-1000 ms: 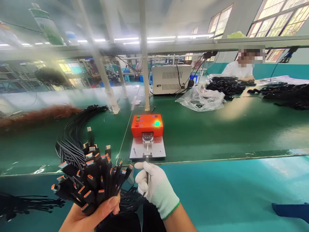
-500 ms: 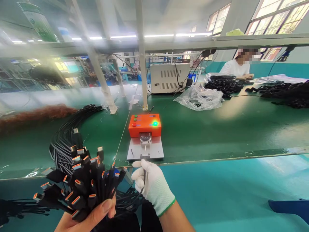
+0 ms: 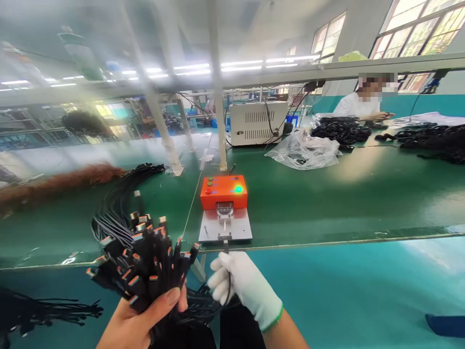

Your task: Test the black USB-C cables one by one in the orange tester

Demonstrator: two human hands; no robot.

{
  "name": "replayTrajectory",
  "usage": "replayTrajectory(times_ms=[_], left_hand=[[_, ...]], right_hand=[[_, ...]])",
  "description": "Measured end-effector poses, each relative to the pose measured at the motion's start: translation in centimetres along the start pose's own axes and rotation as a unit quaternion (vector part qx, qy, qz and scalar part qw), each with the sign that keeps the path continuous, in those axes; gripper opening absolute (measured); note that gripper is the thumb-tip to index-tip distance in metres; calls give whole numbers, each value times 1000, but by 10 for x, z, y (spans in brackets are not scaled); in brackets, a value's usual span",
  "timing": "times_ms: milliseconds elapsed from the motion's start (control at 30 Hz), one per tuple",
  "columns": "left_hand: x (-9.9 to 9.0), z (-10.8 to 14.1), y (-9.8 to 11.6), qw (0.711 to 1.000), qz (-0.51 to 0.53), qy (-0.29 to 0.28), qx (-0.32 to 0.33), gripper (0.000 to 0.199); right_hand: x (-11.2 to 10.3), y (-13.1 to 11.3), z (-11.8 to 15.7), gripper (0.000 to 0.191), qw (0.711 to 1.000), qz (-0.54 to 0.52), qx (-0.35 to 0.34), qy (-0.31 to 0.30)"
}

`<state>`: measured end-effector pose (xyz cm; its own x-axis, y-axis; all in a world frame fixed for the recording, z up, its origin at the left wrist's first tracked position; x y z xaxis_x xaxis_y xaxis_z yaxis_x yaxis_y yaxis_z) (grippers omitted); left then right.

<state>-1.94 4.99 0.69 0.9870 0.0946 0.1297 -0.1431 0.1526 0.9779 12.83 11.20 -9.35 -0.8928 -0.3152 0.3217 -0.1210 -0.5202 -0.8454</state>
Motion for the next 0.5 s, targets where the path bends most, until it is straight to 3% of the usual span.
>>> replayTrajectory(times_ms=[33, 100, 200, 233, 300, 333, 400, 433, 500], left_hand=[[0, -1, -2, 1000, 14, 1, 0, 24], [0, -4, -8, 1000, 23, 5, -4, 24], [4, -9, -10, 1000, 13, -8, 21, 24], [5, -10, -8, 999, 5, -12, 30, 22], [8, -10, -5, 999, -14, -11, 38, 17], [10, -9, -4, 999, -20, -8, 37, 15], [9, -8, -4, 999, -15, 11, 32, 15], [7, -7, -4, 999, -4, 30, 27, 18], [1, -5, -7, 998, 17, 63, 24, 25]], right_hand=[[-14, -1, 9, 36, 994, 90, 28, 50], [-43, -16, 33, 40, 949, 251, 46, 184], [-52, -58, 71, 28, 874, 356, -55, 326], [-41, -69, 79, 26, 873, 348, -114, 322], [-6, -79, 80, 36, 917, 255, -225, 210], [14, -79, 76, 37, 940, 191, -254, 125], [40, -76, 68, 31, 956, 67, -282, 35], [43, -71, 63, 27, 960, 8, -277, 32], [33, -58, 52, 23, 963, -72, -242, 91]])
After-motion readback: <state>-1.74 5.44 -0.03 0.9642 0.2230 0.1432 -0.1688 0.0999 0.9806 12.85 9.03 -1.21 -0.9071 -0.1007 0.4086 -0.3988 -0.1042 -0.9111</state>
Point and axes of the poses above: each hand's wrist, its own z-axis away from the middle knuckle, its own x-axis out of the palm, y = z × x, the point moved 8 cm from there along -z, towards the middle knuckle, and after that the axes turned 7 degrees about -y, right-handed, at the moved point
